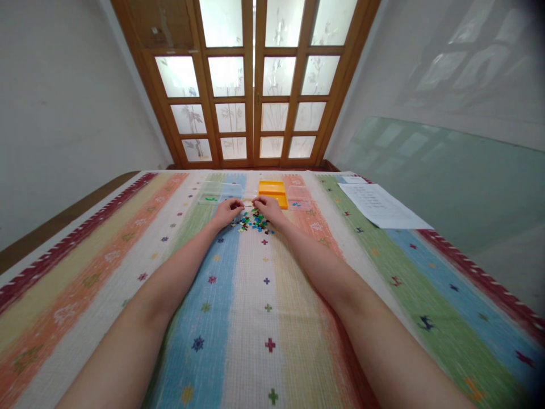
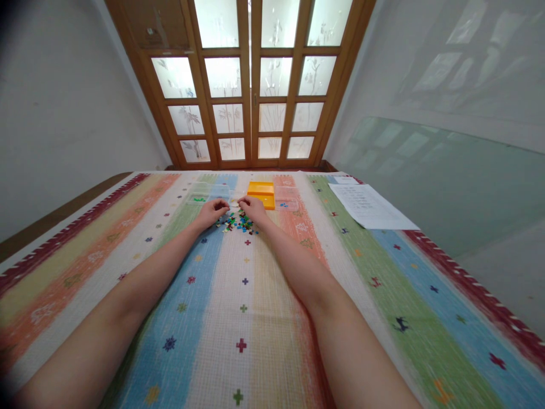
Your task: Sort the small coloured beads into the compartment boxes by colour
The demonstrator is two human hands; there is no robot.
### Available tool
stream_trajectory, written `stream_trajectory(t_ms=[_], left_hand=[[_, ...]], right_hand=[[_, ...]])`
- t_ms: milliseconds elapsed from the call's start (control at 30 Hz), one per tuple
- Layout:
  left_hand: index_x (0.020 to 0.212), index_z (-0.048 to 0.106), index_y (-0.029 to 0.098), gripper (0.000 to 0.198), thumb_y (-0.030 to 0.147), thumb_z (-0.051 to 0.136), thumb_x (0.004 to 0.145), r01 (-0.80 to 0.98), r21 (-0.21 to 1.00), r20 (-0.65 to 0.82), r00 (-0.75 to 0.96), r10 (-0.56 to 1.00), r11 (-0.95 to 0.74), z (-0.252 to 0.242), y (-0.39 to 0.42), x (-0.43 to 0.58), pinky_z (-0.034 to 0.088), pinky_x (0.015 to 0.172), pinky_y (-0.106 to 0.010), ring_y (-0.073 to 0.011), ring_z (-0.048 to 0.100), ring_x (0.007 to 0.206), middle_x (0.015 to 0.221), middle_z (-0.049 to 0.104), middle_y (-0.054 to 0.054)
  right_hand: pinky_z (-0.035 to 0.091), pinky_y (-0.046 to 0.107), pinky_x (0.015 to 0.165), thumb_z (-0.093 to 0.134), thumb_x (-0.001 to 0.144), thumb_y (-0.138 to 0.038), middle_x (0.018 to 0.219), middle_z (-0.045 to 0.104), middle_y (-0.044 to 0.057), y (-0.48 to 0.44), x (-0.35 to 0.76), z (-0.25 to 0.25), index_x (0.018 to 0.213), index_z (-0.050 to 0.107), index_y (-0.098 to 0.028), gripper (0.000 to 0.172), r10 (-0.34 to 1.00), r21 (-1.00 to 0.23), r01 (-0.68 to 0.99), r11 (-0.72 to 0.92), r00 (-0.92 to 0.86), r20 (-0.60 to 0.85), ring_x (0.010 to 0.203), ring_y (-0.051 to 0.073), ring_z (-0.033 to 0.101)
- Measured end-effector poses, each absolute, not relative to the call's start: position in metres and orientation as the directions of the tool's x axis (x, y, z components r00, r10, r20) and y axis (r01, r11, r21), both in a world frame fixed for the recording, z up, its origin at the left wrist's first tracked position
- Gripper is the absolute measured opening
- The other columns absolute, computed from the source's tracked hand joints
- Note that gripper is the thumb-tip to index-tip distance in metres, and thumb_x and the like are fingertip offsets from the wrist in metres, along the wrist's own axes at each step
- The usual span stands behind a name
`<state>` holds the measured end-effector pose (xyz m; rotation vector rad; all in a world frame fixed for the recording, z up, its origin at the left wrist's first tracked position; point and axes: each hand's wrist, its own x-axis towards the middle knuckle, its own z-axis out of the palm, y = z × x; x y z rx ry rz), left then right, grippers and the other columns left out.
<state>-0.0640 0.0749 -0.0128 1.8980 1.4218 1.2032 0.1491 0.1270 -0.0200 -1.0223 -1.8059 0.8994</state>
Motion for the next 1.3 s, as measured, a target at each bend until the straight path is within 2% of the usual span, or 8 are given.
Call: stream_trajectory(t_ms=[100,200,267,433,600,800,1167,1300], left_hand=[[0.093,0.072,0.020,0.019,0.037,0.067,0.086,0.477,0.809,0.362,0.057,0.930,-0.344,-0.013,0.075,-0.060,0.050,0.076,-0.031,-0.0185,0.064,0.077,0.087,0.074,-0.003],[0.094,0.074,0.019,0.020,0.036,0.067,0.086,0.505,0.786,0.375,0.068,0.924,-0.356,-0.013,0.074,-0.057,0.051,0.076,-0.031,-0.0188,0.064,0.077,0.086,0.074,-0.004],[0.094,0.075,0.019,0.019,0.034,0.067,0.087,0.527,0.762,0.393,0.086,0.915,-0.377,-0.012,0.073,-0.057,0.051,0.078,-0.032,-0.0190,0.065,0.078,0.088,0.075,-0.004],[0.094,0.076,0.019,0.016,0.031,0.069,0.087,0.556,0.739,0.414,0.073,0.908,-0.381,-0.013,0.072,-0.054,0.052,0.082,-0.032,-0.0191,0.066,0.083,0.092,0.076,-0.005],[0.092,0.076,0.018,0.014,0.031,0.072,0.086,0.514,0.771,0.416,0.041,0.908,-0.376,-0.011,0.071,-0.050,0.052,0.079,-0.032,-0.0186,0.064,0.080,0.088,0.074,-0.004],[0.092,0.074,0.019,0.015,0.032,0.073,0.086,0.500,0.780,0.416,0.033,0.909,-0.376,-0.009,0.069,-0.049,0.051,0.077,-0.032,-0.0184,0.063,0.078,0.086,0.073,-0.004],[0.090,0.073,0.020,0.014,0.034,0.071,0.086,0.538,0.748,0.431,0.049,0.901,-0.388,-0.011,0.069,-0.049,0.049,0.077,-0.032,-0.0184,0.061,0.078,0.085,0.071,-0.003],[0.090,0.073,0.021,0.011,0.029,0.068,0.085,0.580,0.727,0.443,0.014,0.896,-0.369,-0.012,0.070,-0.052,0.049,0.078,-0.032,-0.0192,0.062,0.080,0.086,0.070,-0.003]], right_hand=[[0.055,0.025,0.074,0.059,0.093,-0.024,0.086,0.075,0.003,0.121,0.146,-0.017,0.093,0.076,-0.019,0.018,0.908,-0.918,0.224,0.328,-0.344,0.240,0.079,0.016,0.070],[0.053,0.023,0.066,0.059,0.093,-0.020,0.081,0.074,0.003,0.115,0.143,-0.012,0.090,0.073,-0.018,0.015,0.910,-0.962,0.185,0.200,-0.398,0.113,0.070,0.014,0.068],[0.051,0.022,0.064,0.062,0.091,-0.019,0.078,0.073,0.003,0.110,0.142,-0.008,0.088,0.073,-0.017,0.012,0.908,-0.965,0.195,0.173,-0.410,0.080,0.067,0.013,0.067],[0.048,0.022,0.065,0.071,0.084,-0.021,0.072,0.071,0.000,0.102,0.143,0.001,0.085,0.076,-0.017,0.006,0.904,-0.957,0.210,0.199,-0.415,0.097,0.066,0.013,0.062],[0.046,0.024,0.066,0.076,0.081,-0.031,0.071,0.068,0.000,0.100,0.143,0.007,0.086,0.076,-0.016,0.016,0.909,-0.964,0.205,0.171,-0.410,0.074,0.068,0.014,0.059],[0.042,0.025,0.065,0.074,0.078,-0.034,0.071,0.066,-0.002,0.103,0.144,0.001,0.086,0.076,-0.016,0.019,0.902,-0.983,0.118,0.143,-0.424,0.081,0.065,0.012,0.054],[0.041,0.025,0.064,0.074,0.078,-0.035,0.070,0.065,-0.001,0.102,0.144,0.003,0.082,0.074,-0.017,0.019,0.898,-0.975,0.159,0.154,-0.435,0.071,0.066,0.013,0.052],[0.041,0.024,0.065,0.071,0.078,-0.035,0.071,0.065,-0.001,0.102,0.145,0.004,0.079,0.072,-0.017,0.019,0.902,-0.964,0.181,0.195,-0.420,0.103,0.068,0.013,0.053]])
